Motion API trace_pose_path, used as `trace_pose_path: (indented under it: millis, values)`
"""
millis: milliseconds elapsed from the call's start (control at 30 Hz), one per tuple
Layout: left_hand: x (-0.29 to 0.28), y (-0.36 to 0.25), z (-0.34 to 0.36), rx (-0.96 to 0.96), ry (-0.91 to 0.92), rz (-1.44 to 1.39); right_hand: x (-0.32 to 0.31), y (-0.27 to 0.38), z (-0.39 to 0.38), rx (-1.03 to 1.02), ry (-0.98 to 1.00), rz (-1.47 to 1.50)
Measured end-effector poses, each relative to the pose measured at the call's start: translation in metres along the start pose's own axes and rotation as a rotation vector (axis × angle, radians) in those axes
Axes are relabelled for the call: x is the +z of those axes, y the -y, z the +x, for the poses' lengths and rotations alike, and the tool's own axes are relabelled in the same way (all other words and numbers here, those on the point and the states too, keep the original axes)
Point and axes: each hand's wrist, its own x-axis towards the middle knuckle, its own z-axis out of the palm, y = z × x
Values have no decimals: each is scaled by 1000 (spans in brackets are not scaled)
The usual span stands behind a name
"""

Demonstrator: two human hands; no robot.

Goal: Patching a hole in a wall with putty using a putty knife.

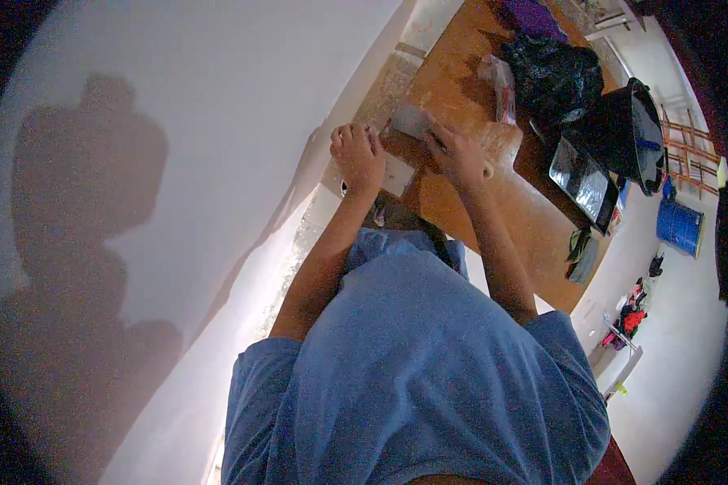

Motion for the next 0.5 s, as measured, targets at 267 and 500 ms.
trace_pose_path:
  millis: [267,500]
  values:
    - [-2,-4,0,7,-26,-30,23,-36,0,-57,-20,-162]
    - [0,2,-1,12,3,-4,11,-17,3,63,136,-154]
